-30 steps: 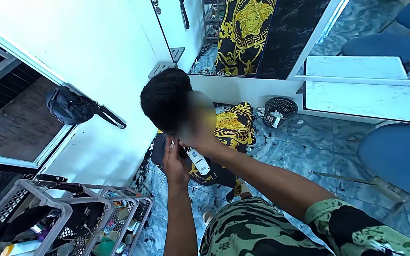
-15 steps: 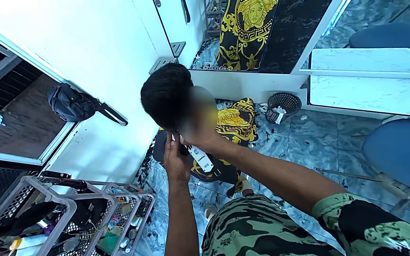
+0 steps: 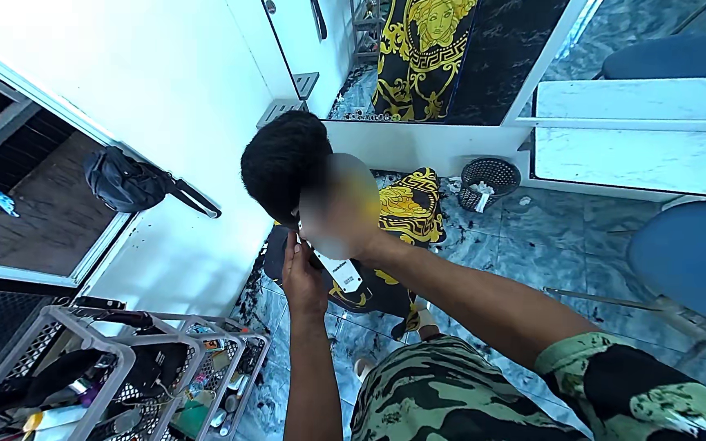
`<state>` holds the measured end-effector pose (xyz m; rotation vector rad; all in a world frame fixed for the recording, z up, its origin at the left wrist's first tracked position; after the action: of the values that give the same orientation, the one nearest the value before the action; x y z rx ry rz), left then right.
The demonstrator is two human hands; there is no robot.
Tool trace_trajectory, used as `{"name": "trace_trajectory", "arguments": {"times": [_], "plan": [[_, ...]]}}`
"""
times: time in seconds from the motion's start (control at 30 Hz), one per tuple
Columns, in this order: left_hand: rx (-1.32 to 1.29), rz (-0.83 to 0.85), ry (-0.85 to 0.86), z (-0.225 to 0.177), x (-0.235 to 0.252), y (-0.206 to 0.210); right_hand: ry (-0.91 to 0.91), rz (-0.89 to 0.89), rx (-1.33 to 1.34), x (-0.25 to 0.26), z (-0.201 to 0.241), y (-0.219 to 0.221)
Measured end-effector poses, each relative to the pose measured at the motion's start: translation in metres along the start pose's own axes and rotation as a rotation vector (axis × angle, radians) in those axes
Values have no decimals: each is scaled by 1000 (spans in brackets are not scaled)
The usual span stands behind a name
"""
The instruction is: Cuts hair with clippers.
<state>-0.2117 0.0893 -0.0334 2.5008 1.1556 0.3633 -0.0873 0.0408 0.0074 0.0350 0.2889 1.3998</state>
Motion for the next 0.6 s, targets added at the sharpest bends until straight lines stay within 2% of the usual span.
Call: {"name": "trace_trajectory", "arguments": {"times": [0.1, 0.27, 0.4, 0.5, 0.6], "plan": [[5, 13, -3, -1, 1, 0, 69, 12, -29, 0, -19, -4], [3, 5, 10, -2, 1, 4, 1, 18, -15, 2, 2, 1], [5, -2, -9, -1, 1, 2, 76, 21, 7, -2, -17, -3], [5, -8, -1, 0, -1, 1, 9, 11, 40, -2, -1, 4], [0, -18, -8, 1, -1, -2, 64, 25, 5, -7, -7, 4]]}}
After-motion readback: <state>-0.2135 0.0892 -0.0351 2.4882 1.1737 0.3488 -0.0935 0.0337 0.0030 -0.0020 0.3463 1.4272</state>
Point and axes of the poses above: each hand's wrist, its own x-axis towards the middle knuckle, its own y-axis out of the palm, z = x × y, the point moved 8 cm from there along x, towards the middle knuckle, and after that the axes turned 14 degrees about z, right-handed, at the moved point
